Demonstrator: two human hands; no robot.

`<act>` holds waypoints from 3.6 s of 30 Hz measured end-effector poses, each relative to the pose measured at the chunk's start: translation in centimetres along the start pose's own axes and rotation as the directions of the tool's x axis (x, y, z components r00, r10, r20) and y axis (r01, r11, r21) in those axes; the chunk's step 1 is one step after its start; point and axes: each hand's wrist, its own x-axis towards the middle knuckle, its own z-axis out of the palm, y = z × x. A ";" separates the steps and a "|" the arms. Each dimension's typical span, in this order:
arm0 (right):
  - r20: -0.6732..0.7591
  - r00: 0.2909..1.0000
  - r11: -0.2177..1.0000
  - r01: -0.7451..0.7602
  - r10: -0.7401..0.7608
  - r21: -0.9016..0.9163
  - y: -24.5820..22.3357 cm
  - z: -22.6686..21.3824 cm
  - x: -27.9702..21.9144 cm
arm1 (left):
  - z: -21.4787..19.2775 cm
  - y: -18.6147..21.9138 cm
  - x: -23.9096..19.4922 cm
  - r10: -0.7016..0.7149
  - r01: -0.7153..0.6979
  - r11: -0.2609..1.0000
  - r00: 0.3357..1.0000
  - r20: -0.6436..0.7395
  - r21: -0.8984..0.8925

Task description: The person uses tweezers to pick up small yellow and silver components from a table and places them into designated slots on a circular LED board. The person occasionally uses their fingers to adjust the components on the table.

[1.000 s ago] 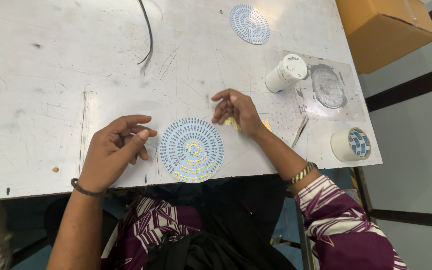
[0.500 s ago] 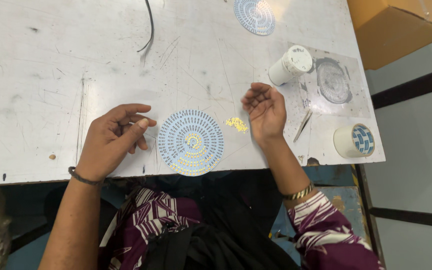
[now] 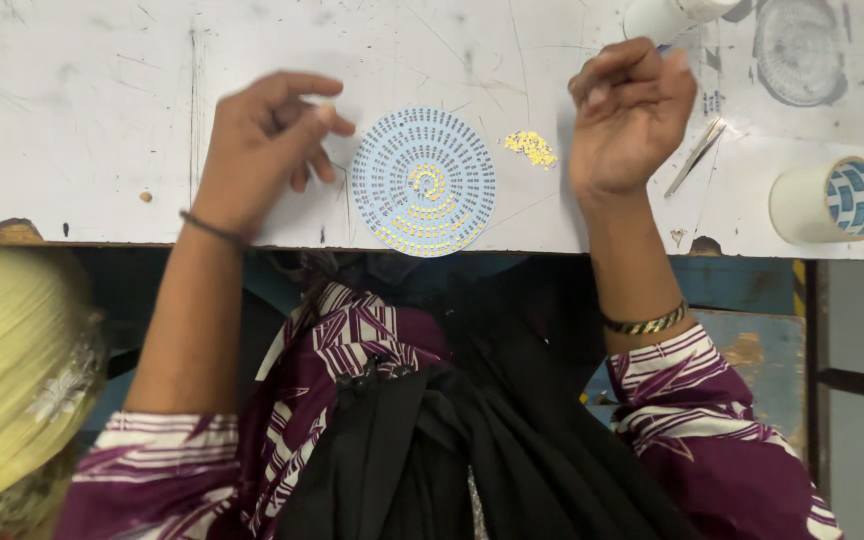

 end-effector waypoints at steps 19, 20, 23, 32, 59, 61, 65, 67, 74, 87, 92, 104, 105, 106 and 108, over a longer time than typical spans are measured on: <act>-0.339 0.832 0.886 -0.338 0.439 0.318 -7.1 7.2 -11.2 | -2.1 3.4 11.4 -0.440 0.349 0.898 0.748 0.498 0.269; -0.328 0.835 0.879 -0.329 0.441 0.345 -6.7 7.7 -11.1 | -2.1 3.5 11.5 -0.450 0.362 0.893 0.735 0.507 0.268; -0.304 0.849 0.869 -0.303 0.433 0.390 -5.6 8.5 -10.6 | -2.2 3.7 11.7 -0.466 0.384 0.885 0.710 0.528 0.264; -0.191 0.882 0.853 -0.328 0.430 0.406 -3.0 8.2 -9.1 | -4.0 2.7 13.7 -0.399 0.318 0.915 0.805 0.440 0.248; 0.308 0.900 -0.429 0.421 0.310 -0.799 -12.5 -11.9 -2.1 | -1.4 -2.9 14.8 -0.502 0.407 0.864 0.635 0.587 0.297; 0.358 0.882 -0.449 0.465 0.306 -0.763 -12.3 -12.9 -2.3 | -1.5 -1.8 14.2 -0.421 0.350 0.906 0.667 0.614 0.240; 0.298 0.939 -0.501 0.342 0.169 -0.795 -12.3 -14.0 -3.6 | -0.9 0.1 14.2 -0.376 0.313 0.925 0.665 0.645 0.216; 0.278 0.959 -0.445 0.223 -0.061 -0.867 -11.8 -13.1 -5.1 | -0.5 0.7 14.1 -0.328 0.294 0.941 0.671 0.665 0.168; -0.083 0.978 0.628 0.056 -0.190 -0.776 -5.9 -3.0 -14.0 | 0.2 1.2 13.8 -0.373 0.320 0.926 0.693 0.617 0.201; -0.056 0.979 0.458 -0.142 0.196 -0.877 -5.3 1.2 -9.9 | -0.8 -0.1 14.0 -0.379 0.311 0.924 0.662 0.647 0.222; -0.041 0.988 0.445 -0.103 0.147 -0.890 -3.8 1.1 -10.3 | -1.2 -0.7 14.0 -0.409 0.338 0.911 0.671 0.618 0.235; -0.034 0.982 0.423 -0.112 0.188 -0.899 -4.3 1.7 -9.2 | -2.4 -0.6 14.1 -0.295 0.305 0.946 0.659 0.692 0.114; -0.034 0.978 0.420 -0.120 0.207 -0.899 -4.4 1.6 -9.1 | -2.6 -0.3 14.2 -0.290 0.288 0.950 0.673 0.680 0.120; -0.037 0.974 0.415 -0.130 0.225 -0.900 -4.6 1.6 -9.1 | -2.6 -0.1 14.3 -0.283 0.273 0.954 0.686 0.670 0.124; -0.016 0.975 0.403 -0.107 0.221 -0.909 -4.7 1.6 -9.2 | -2.7 0.2 14.3 -0.352 0.295 0.935 0.698 0.624 0.198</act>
